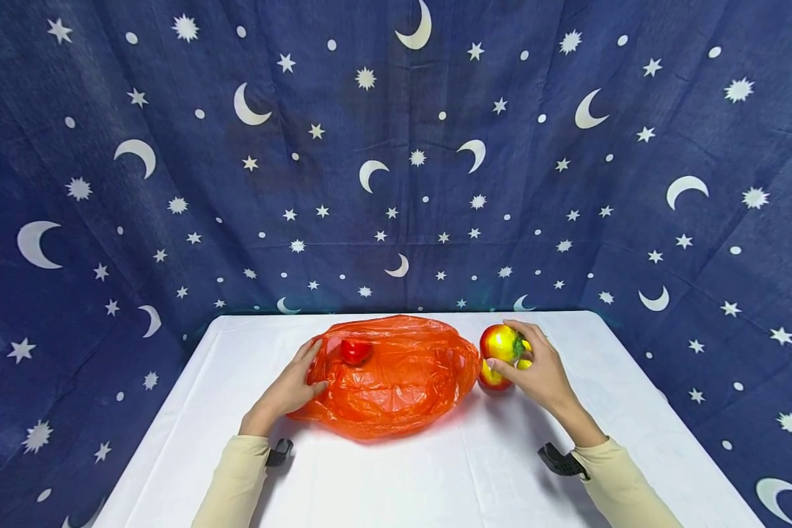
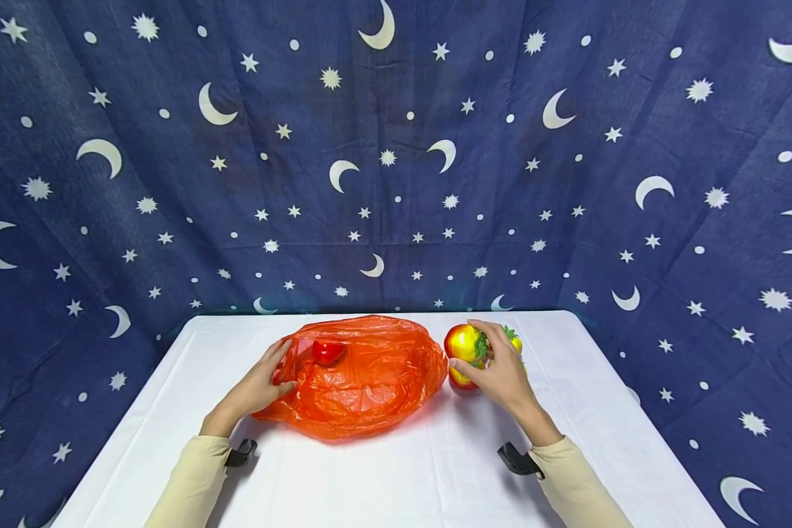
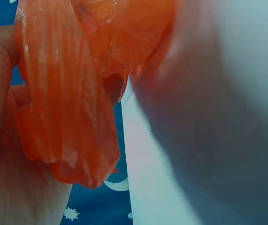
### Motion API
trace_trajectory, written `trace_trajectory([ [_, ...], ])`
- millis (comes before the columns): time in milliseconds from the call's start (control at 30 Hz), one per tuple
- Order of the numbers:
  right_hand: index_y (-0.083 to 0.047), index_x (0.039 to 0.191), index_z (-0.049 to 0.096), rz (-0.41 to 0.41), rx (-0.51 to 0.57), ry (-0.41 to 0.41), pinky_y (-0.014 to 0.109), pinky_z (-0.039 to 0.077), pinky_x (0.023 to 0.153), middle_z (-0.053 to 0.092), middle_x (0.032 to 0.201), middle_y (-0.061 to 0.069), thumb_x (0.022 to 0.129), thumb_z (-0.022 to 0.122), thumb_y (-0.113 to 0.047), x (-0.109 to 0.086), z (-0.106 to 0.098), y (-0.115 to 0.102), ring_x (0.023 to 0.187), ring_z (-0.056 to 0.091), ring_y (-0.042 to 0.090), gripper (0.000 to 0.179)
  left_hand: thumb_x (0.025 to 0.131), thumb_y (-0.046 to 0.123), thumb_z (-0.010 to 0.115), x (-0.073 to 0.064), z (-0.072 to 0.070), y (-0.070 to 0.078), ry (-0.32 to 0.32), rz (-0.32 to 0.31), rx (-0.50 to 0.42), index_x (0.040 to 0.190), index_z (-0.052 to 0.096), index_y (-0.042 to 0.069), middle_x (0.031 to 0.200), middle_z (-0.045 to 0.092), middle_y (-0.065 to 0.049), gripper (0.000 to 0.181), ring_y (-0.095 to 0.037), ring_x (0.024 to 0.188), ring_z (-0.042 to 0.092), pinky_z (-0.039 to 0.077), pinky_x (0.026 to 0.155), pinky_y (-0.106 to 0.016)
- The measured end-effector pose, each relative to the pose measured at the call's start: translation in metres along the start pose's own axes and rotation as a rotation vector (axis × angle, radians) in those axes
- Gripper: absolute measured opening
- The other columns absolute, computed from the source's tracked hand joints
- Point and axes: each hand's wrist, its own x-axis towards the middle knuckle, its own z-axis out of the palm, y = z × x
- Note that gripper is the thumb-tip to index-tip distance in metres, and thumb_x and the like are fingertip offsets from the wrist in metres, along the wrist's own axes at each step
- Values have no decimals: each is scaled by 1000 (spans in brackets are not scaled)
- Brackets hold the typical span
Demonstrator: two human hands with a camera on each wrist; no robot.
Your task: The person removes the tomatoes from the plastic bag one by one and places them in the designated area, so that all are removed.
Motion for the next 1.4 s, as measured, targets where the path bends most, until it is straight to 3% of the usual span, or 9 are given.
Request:
trace_trajectory([
  [100, -13, 135, 50, 19, -20, 13, 43, 56, 89, 56, 127, 10, 76, 84, -31, -4, -1, 3, 111, 56, 25, 70, 86, 14, 71, 0, 0, -1, 1, -2, 6, 157, 20, 7, 163, 16, -18, 88, -45, 144, 30, 28, 116, -60],
  [300, -11, 131, 51, 18, -49, 34, 19, 53, 82, 59, 121, 10, 74, 85, -29, -11, -1, 10, 108, 57, 24, 69, 86, 14, 72, 0, 1, -1, -3, -16, -3, 157, 20, 9, 163, 16, -17, 89, -45, 145, 30, 29, 115, -60],
  [367, -12, 130, 52, 16, -59, 37, 25, 53, 85, 59, 123, 10, 73, 86, -29, -13, -1, 12, 108, 57, 25, 69, 86, 14, 72, 0, 1, -2, -5, -19, -2, 157, 19, 9, 163, 16, -18, 89, -45, 145, 30, 29, 115, -60],
  [500, -10, 131, 52, 15, -70, 28, 50, 51, 95, 56, 129, 13, 73, 86, -29, -19, -1, 19, 112, 56, 30, 70, 86, 13, 72, 0, 0, -1, -7, -20, 1, 158, 19, 9, 163, 15, -18, 89, -45, 145, 30, 29, 115, -60],
  [567, -10, 132, 52, 21, -79, 17, 54, 51, 95, 56, 131, 15, 73, 86, -30, -22, -1, 23, 114, 56, 32, 71, 86, 13, 72, -1, 0, -1, -7, -20, 0, 158, 19, 9, 163, 15, -18, 89, -45, 145, 29, 29, 116, -60],
  [700, -12, 133, 53, 35, -111, 2, 49, 54, 89, 57, 131, 16, 74, 86, -32, -28, -2, 31, 114, 57, 32, 71, 86, 13, 71, -1, -1, 0, -11, -25, 1, 158, 18, 9, 163, 14, -18, 89, -45, 145, 29, 28, 116, -60],
  [900, -12, 131, 54, 40, -115, -20, 27, 52, 80, 57, 133, 14, 72, 87, -33, -33, -5, 39, 111, 56, 27, 70, 86, 13, 72, 0, -3, -1, -2, 2, 16, 157, 19, 7, 163, 15, -19, 89, -45, 144, 30, 29, 116, -59],
  [1133, -12, 131, 55, 46, -126, -97, 52, 48, 91, 58, 132, 16, 73, 86, -35, -40, -4, 43, 115, 56, 35, 70, 86, 13, 72, 0, -3, -3, -2, -1, 13, 157, 19, 7, 163, 15, -18, 89, -45, 144, 30, 29, 116, -60],
  [1400, -14, 129, 57, 29, -145, -157, 40, 53, 84, 63, 127, 10, 68, 89, -38, -46, 4, 49, 107, 61, 27, 73, 86, 13, 72, 0, -2, -4, -4, -4, 18, 157, 18, 7, 162, 15, -20, 89, -46, 144, 30, 28, 116, -60],
])
